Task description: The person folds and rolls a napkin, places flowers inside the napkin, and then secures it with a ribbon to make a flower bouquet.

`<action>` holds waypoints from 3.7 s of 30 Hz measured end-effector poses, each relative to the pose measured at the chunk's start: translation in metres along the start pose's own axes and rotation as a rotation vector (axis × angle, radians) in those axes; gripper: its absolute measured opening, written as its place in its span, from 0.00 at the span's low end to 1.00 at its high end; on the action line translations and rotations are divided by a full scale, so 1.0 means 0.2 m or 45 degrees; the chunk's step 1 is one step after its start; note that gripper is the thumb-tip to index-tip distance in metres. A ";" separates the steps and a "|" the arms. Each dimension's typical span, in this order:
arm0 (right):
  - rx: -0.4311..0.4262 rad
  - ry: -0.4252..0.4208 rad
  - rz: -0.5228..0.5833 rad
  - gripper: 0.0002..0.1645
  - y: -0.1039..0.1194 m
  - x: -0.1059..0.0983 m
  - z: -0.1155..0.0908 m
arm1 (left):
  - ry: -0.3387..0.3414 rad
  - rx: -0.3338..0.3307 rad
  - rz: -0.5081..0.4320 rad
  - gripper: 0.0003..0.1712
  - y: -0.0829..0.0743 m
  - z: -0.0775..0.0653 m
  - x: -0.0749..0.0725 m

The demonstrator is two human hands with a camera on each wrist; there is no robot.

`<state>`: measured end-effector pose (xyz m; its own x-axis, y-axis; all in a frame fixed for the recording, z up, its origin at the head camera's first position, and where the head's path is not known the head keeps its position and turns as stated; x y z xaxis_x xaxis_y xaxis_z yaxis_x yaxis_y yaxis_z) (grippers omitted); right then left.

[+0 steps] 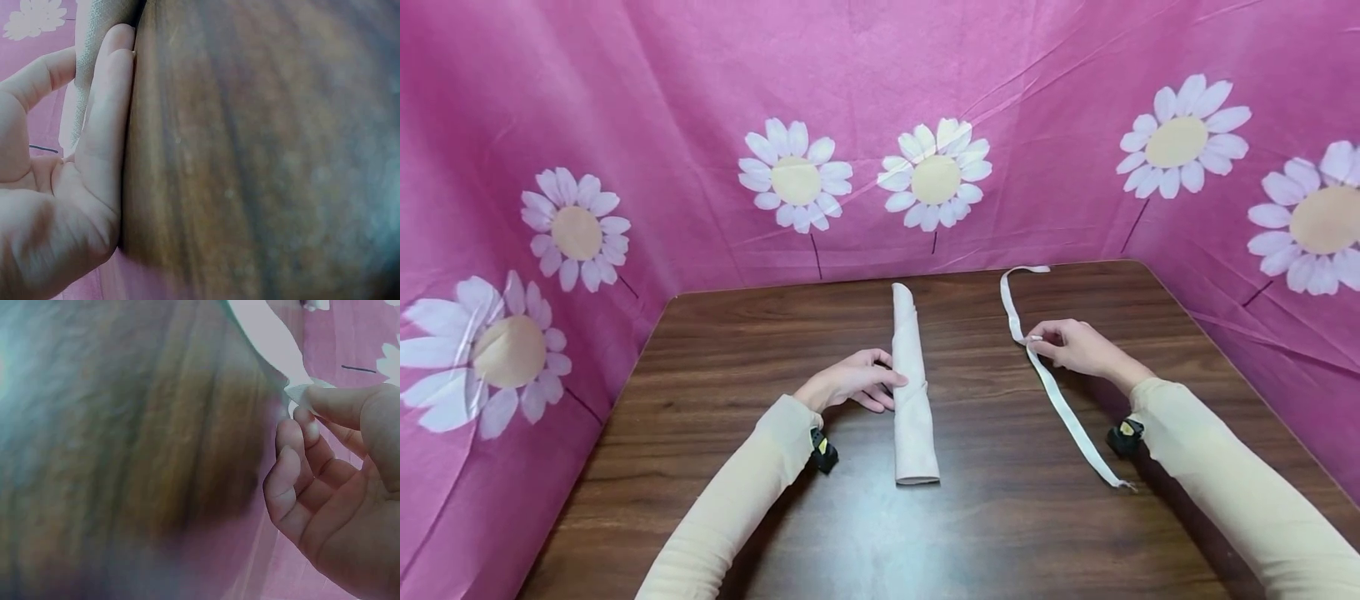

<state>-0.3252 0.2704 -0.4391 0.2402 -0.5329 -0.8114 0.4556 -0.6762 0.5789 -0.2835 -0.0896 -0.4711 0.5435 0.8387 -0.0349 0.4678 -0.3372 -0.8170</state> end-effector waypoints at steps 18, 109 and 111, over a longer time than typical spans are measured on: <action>-0.127 0.025 0.088 0.08 0.35 -0.06 0.18 | -0.004 -0.014 -0.005 0.23 0.01 -0.01 0.00; -0.236 0.387 1.594 0.11 1.10 -0.28 0.35 | -0.209 0.746 0.335 0.07 -0.92 -0.69 -0.08; -0.220 0.412 1.574 0.13 1.09 -0.28 0.34 | -0.216 0.739 0.314 0.06 -0.92 -0.69 -0.10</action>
<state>-0.2983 0.1182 -0.2632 0.7644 -0.5914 0.2567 -0.1187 0.2624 0.9576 -0.2839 -0.1047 -0.2410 0.4468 0.8383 -0.3124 -0.1345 -0.2823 -0.9498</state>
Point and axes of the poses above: each hand's wrist, its own z-axis towards the middle knuckle, its own x-axis out of the palm, y = z × x, the point moved 5 cm from there along z, towards the middle knuckle, and after that the axes turned 7 degrees about -x, right-handed, at the moved point
